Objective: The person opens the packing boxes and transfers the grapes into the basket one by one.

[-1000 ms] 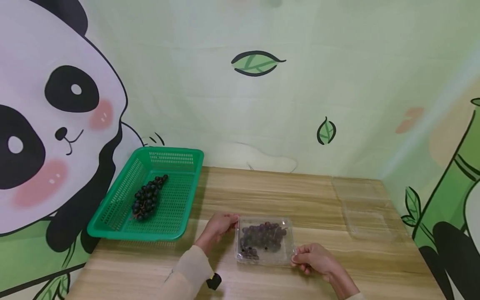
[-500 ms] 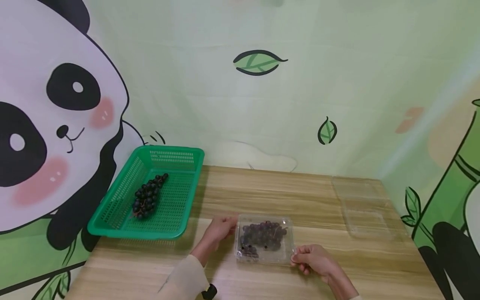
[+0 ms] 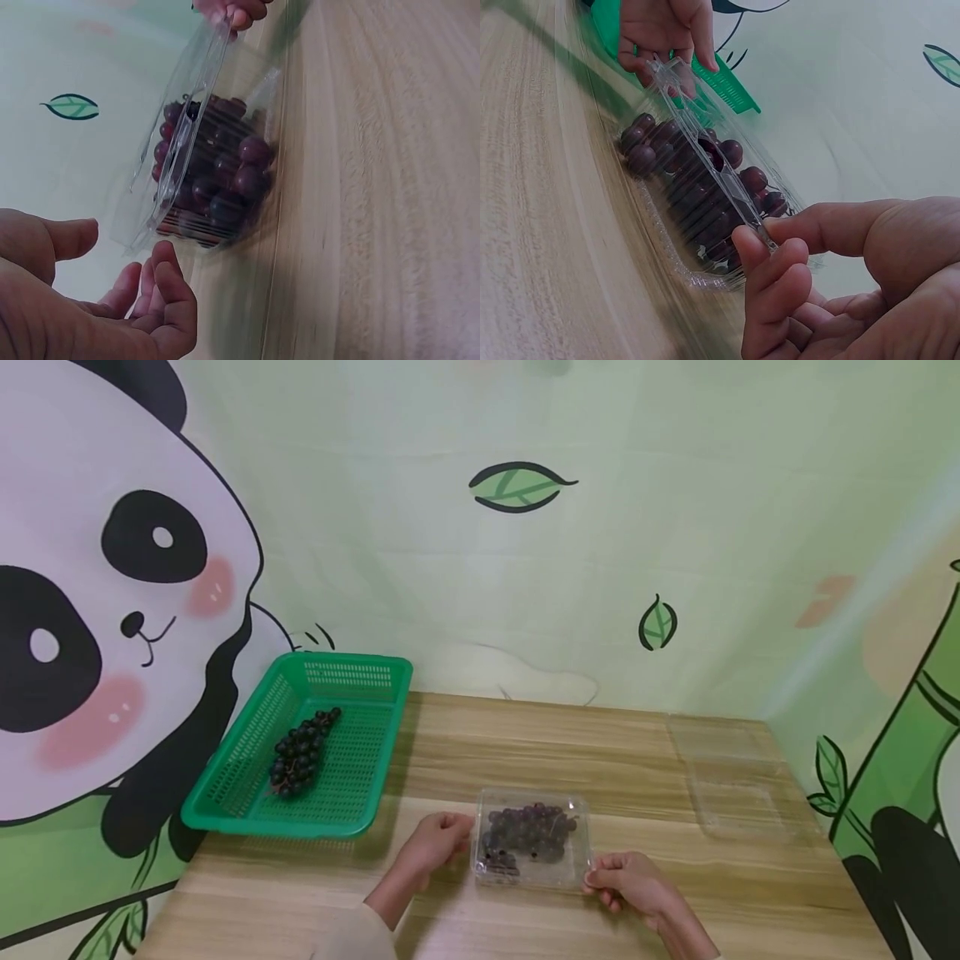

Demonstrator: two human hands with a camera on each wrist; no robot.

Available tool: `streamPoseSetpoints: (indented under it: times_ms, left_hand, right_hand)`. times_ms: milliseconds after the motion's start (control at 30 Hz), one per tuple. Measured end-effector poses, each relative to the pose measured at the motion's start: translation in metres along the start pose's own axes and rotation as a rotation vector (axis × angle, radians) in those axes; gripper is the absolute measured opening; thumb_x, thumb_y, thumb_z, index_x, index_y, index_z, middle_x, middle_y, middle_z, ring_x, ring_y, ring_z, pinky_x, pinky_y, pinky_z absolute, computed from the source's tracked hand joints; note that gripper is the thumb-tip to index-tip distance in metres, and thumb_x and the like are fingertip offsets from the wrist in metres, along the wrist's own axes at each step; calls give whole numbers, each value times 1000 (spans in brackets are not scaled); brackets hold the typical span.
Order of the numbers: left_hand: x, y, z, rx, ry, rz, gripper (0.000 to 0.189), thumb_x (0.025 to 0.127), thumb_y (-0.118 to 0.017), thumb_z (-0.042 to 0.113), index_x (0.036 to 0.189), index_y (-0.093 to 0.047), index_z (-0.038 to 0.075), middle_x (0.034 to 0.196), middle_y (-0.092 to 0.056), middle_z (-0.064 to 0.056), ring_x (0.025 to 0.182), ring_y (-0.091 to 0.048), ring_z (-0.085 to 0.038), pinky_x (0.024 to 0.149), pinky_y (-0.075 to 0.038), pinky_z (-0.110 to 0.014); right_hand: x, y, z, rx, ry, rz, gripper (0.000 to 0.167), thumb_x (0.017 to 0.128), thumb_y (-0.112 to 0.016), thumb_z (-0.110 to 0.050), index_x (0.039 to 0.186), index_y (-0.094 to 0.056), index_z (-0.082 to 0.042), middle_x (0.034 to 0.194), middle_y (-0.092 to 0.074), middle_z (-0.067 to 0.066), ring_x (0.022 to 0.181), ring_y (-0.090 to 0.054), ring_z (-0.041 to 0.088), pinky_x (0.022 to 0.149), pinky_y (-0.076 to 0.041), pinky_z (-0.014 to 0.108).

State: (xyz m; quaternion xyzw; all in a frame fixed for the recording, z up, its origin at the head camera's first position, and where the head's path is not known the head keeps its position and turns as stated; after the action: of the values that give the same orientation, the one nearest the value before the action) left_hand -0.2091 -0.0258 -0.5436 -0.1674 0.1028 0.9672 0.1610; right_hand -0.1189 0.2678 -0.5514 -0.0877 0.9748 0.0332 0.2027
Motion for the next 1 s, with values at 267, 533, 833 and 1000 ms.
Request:
streamPoseSetpoints:
  times_ms: [267, 533, 833, 1000]
  left_hand:
    - [-14, -4, -5, -50, -26, -24, 43, 104, -58, 13, 133, -48, -18, 104, -64, -20, 73, -57, -19, 65, -51, -32]
    - [-22, -9, -14, -49, -28, -85, 45, 95, -61, 7, 130, -50, -19, 92, -65, -13, 68, -56, -16, 66, -49, -30]
    - [-22, -13, -15, -113, -23, -128, 39, 93, -60, -4, 126, -51, -22, 97, -66, -19, 80, -64, -16, 73, -56, -30]
    - [-20, -12, -15, -124, -12, -136, 36, 94, -60, -4, 125, -53, -21, 98, -67, -18, 81, -66, -16, 74, -57, -30]
  right_hand:
    - [0, 0, 3, -1, 2, 26, 6, 94, -66, -3, 88, -67, -2, 79, -70, 1, 60, -52, 5, 52, -43, 16]
    - [-1, -1, 2, -9, -5, 34, 7, 95, -66, -4, 88, -67, -1, 77, -69, 0, 60, -51, 6, 52, -43, 17]
    - [-1, -1, 2, -11, -15, 29, 10, 95, -66, -5, 86, -68, -2, 76, -68, 0, 60, -51, 6, 52, -42, 17]
    - [0, -2, 4, -4, -11, 42, 11, 95, -66, -5, 85, -68, -2, 77, -69, 1, 60, -51, 6, 52, -42, 18]
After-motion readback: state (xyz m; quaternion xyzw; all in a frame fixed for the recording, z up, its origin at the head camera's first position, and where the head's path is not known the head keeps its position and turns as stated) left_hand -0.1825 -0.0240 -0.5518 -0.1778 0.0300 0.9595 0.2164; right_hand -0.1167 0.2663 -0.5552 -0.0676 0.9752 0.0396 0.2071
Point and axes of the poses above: each hand's wrist, its own x-axis towards the middle knuckle, its own y-axis out of the back of the hand, z = x × y, the point moved 3 cm from there along x, towards the middle knuckle
